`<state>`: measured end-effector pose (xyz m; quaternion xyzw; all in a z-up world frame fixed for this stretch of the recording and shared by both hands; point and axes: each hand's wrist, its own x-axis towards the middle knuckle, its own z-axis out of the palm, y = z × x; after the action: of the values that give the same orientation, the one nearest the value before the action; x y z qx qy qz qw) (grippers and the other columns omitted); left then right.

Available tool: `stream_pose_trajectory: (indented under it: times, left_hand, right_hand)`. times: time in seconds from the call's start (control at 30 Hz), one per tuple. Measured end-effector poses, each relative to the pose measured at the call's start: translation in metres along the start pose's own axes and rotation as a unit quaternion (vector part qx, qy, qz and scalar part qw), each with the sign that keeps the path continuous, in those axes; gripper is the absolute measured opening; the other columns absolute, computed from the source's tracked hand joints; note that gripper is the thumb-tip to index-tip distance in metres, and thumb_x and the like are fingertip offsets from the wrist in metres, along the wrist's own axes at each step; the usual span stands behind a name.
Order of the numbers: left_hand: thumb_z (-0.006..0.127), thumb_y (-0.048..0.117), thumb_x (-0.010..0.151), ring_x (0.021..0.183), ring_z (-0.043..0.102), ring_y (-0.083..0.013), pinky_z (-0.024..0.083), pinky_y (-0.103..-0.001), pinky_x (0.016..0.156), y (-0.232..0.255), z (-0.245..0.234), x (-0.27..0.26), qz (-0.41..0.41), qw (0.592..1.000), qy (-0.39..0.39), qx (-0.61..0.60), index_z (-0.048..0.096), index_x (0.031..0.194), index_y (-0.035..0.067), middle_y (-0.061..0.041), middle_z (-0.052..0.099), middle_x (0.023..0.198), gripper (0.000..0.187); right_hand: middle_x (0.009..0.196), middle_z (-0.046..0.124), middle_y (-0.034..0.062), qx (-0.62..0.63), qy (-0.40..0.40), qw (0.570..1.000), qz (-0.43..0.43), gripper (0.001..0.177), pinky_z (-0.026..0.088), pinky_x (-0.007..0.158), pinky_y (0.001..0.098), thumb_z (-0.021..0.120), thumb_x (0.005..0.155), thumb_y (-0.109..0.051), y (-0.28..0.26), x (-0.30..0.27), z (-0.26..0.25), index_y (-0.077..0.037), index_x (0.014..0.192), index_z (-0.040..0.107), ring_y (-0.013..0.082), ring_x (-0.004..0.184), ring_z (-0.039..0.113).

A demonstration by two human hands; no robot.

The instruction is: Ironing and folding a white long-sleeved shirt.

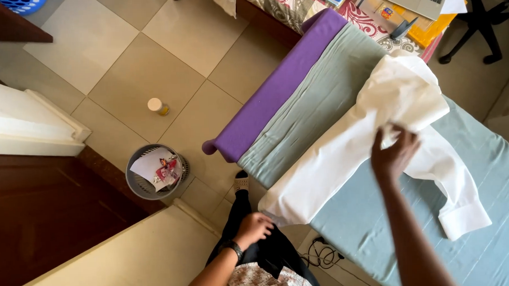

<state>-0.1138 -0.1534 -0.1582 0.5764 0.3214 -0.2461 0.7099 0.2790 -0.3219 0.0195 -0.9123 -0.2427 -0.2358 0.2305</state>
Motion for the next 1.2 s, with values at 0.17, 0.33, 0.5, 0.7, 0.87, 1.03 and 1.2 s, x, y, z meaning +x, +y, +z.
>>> stream_pose_trajectory:
  times: [0.17,0.33,0.5,0.7,0.87,1.03,1.2]
  left_hand:
    - [0.058,0.033,0.101,0.099,0.065,-0.0262,0.056,-0.046,0.082,-0.008,-0.037,0.045,-0.09,0.969,0.179,-0.144,0.069,0.124,0.005,-0.014,0.07,0.109,0.037]
    - [0.064,0.038,0.1,0.11,0.067,-0.0301,0.056,-0.05,0.092,-0.003,-0.016,0.068,-0.21,0.919,0.141,-0.303,0.063,0.129,0.008,-0.01,0.071,0.122,0.041]
    - [0.064,0.019,0.097,0.111,0.069,-0.0317,0.06,-0.052,0.094,-0.065,-0.016,0.066,-0.214,0.882,0.173,-0.383,0.066,0.127,0.005,-0.015,0.071,0.121,0.033]
    - [0.046,0.016,0.096,0.109,0.073,-0.0349,0.061,-0.054,0.086,-0.057,-0.042,0.025,-0.205,0.86,0.206,-0.419,0.067,0.122,-0.001,-0.017,0.073,0.119,0.037]
    - [0.071,0.025,0.09,0.117,0.066,-0.0321,0.055,-0.044,0.099,0.009,-0.051,-0.021,0.069,0.923,0.324,0.198,0.067,0.123,0.003,-0.016,0.07,0.125,0.04]
    - [0.084,0.036,0.08,0.13,0.05,-0.0361,0.043,-0.047,0.106,0.102,-0.048,-0.035,0.27,0.921,0.18,0.215,0.053,0.135,-0.002,-0.023,0.054,0.139,0.074]
    - [0.074,0.058,0.081,0.121,0.066,-0.0263,0.049,-0.039,0.105,0.129,-0.056,-0.034,0.159,0.962,0.055,0.216,0.063,0.127,0.002,-0.015,0.071,0.127,0.073]
  right_hand:
    - [0.114,0.059,0.0069,0.18,-0.151,0.894,0.382,0.046,0.054,0.08,0.0376,0.077,0.095,-0.03,-0.081,-0.12,-0.011,-0.006,0.129,0.06,0.0179,0.09,0.061]
    - [0.114,0.063,0.0088,0.173,-0.139,0.867,0.446,0.048,0.054,0.082,0.037,0.077,0.091,-0.026,-0.126,-0.14,-0.03,-0.006,0.132,0.059,0.0177,0.093,0.063]
    - [0.113,0.062,0.0095,0.163,-0.089,0.874,0.449,0.045,0.054,0.078,0.0365,0.078,0.09,-0.021,-0.128,-0.148,-0.026,-0.004,0.128,0.061,0.0176,0.089,0.063]
    - [0.095,0.07,0.0045,0.199,-0.084,0.832,0.512,0.039,0.055,0.075,0.0312,0.079,0.089,-0.024,-0.124,-0.156,-0.024,-0.005,0.121,0.067,0.0137,0.079,0.065]
    - [0.081,0.073,0.0063,0.179,-0.091,0.831,0.519,0.047,0.054,0.069,0.0287,0.083,0.087,-0.031,-0.127,-0.163,-0.031,-0.002,0.119,0.066,0.0136,0.071,0.068]
    - [0.078,0.076,0.0093,0.174,-0.148,0.805,0.547,0.042,0.054,0.061,0.0313,0.08,0.088,-0.039,-0.136,-0.183,-0.04,-0.001,0.103,0.073,0.0149,0.064,0.068]
    - [0.074,0.079,0.0133,0.142,-0.241,0.778,0.562,0.046,0.054,0.061,0.0316,0.073,0.093,-0.048,-0.142,-0.191,-0.053,-0.002,0.093,0.08,0.0174,0.062,0.071]
